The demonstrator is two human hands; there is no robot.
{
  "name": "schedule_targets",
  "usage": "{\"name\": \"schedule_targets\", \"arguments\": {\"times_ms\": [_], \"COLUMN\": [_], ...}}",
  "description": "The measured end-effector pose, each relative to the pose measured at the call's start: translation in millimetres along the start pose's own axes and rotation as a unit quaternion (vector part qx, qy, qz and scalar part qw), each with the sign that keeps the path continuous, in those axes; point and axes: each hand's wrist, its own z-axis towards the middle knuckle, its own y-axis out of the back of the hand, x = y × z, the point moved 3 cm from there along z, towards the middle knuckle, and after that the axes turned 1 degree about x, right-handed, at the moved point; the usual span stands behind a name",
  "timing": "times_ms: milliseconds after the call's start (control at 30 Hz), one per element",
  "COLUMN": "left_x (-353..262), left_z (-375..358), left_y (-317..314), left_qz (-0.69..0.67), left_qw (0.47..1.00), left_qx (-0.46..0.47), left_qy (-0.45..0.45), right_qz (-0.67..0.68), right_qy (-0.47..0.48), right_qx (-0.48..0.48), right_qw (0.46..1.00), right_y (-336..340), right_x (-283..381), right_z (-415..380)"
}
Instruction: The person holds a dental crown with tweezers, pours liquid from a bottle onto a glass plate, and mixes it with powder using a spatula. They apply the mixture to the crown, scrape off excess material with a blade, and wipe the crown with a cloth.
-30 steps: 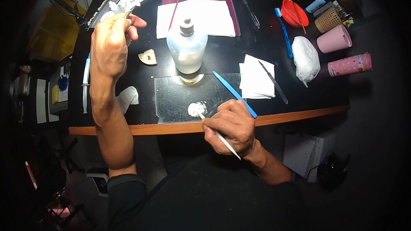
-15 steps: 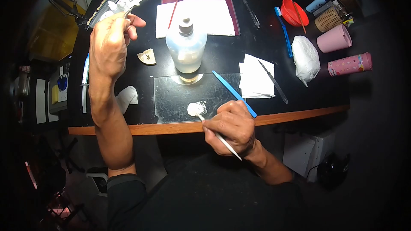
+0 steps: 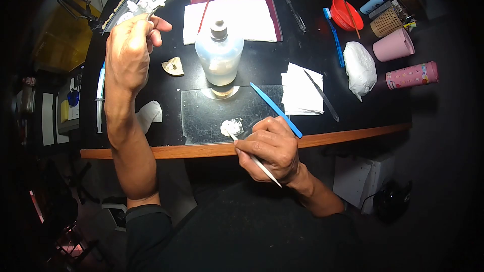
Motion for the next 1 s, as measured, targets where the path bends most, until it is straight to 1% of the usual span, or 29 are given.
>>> {"name": "schedule_targets", "arguments": {"times_ms": [67, 133, 167, 233, 267, 367, 400, 500, 633, 700, 767, 867, 967, 1000], "left_x": [-2, 1, 2, -12, -15, -11, -6, 4, 2, -1, -7, -4, -2, -2], "left_z": [0, 0, 0, 1, 1, 0, 0, 0, 0, -1, 0, 0, 0, 0], "left_y": [1, 1, -1, 2, 3, 2, 0, 1, -1, 0, 0, 2, 1, 2], "left_qz": [-0.001, -0.007, -0.011, 0.023, 0.041, 0.066, 0.046, 0.011, 0.01, 0.043, 0.107, -0.019, 0.004, 0.006], "left_qw": [1.0, 1.0, 1.0, 1.0, 0.999, 0.997, 0.998, 0.999, 0.999, 0.997, 0.987, 0.999, 1.0, 1.0], "left_qx": [0.009, -0.001, -0.004, 0.004, 0.007, -0.001, -0.001, -0.006, -0.005, -0.012, -0.02, 0.001, 0.009, 0.008], "left_qy": [0.023, 0.001, -0.011, 0.014, 0.026, -0.042, -0.044, -0.044, -0.041, -0.066, -0.117, 0.044, -0.004, 0.0], "right_qz": [-0.008, -0.017, -0.01, 0.005, 0.001, -0.015, -0.003, -0.013, 0.002, 0.004, 0.003, 0.003, 0.015, 0.019], "right_qy": [-0.008, -0.018, -0.014, -0.003, -0.004, -0.014, -0.011, -0.014, -0.007, -0.006, -0.003, 0.0, -0.001, 0.0], "right_qx": [-0.015, -0.028, -0.019, -0.001, -0.006, -0.022, -0.01, -0.022, -0.008, -0.018, -0.024, -0.028, -0.023, -0.016], "right_qw": [1.0, 0.999, 1.0, 1.0, 1.0, 1.0, 1.0, 1.0, 1.0, 1.0, 1.0, 1.0, 1.0, 1.0], "right_y": [-1, -2, -1, 2, 1, -2, -2, 0, 2, 3, 3, 1, 2, 4], "right_x": [-1, -2, -1, 0, -1, -3, -1, -3, -1, -2, -2, -2, 0, 0], "right_z": [1, 0, -1, 0, 1, -1, -1, -3, -3, -4, -5, -3, -3, -5]}}
